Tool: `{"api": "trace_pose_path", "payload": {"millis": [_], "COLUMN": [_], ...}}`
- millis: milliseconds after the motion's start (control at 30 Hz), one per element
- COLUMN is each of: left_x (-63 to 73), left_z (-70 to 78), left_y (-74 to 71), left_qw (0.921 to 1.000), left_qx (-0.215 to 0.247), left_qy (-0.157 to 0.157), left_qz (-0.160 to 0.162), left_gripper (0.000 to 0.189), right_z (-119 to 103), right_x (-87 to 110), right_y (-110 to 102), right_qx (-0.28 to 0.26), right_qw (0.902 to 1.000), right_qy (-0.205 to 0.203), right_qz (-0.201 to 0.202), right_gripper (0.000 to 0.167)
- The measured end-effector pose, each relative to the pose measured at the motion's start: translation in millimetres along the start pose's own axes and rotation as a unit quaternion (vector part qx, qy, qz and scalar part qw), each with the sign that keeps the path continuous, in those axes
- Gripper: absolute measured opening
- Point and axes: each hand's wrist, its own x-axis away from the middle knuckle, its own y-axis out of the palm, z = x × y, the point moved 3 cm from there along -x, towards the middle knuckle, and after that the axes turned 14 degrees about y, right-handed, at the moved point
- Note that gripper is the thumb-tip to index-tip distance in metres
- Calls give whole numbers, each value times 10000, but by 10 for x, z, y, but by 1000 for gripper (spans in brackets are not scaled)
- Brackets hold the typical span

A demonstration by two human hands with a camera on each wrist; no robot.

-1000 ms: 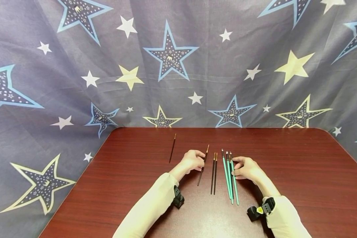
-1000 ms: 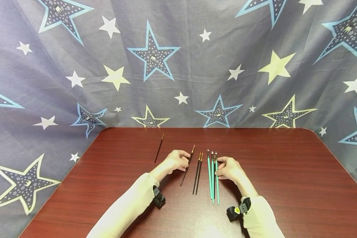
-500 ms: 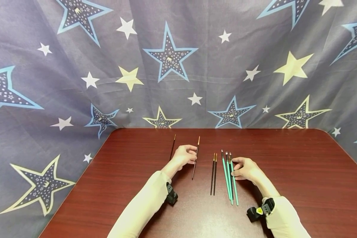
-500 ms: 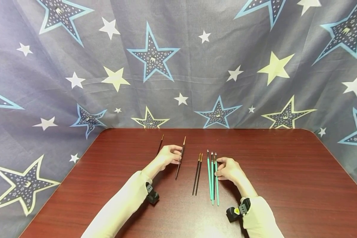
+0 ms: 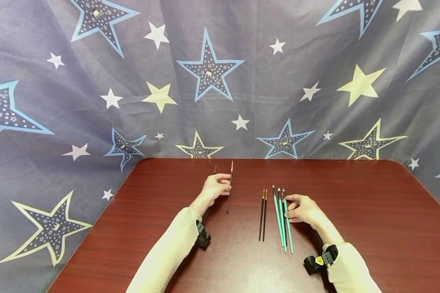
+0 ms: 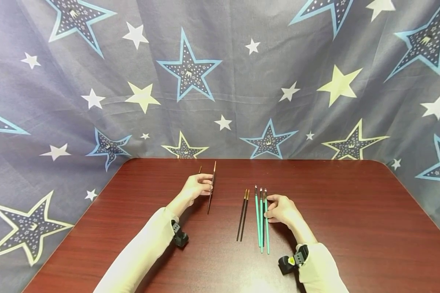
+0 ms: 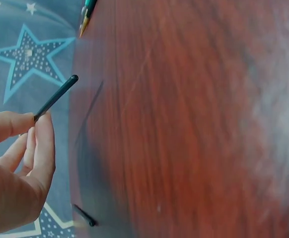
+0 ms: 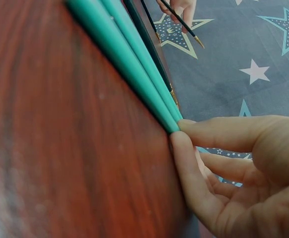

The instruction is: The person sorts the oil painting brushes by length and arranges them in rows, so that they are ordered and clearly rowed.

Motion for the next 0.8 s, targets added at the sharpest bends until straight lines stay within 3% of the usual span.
{"api": "trace_pose_path", "payload": {"millis": [333,800], "left_x": [-75,-184], "left_z": [-37,-96], "left_y": [-171,-287], "left_qw": [9979,9904], "left_qx": [-518,-1214], "left_qy": [-27,-300], "left_qz": [390,585], "left_gripper": [39,35], "right_z": [4,8], "right_x": [13,0], "right_y": [5,-4], "right_qx": [17,60], "right_qw": [10000,10000], "right_qy": [9,-20], "right_qz": [64,67], "right_gripper": [62,62]}}
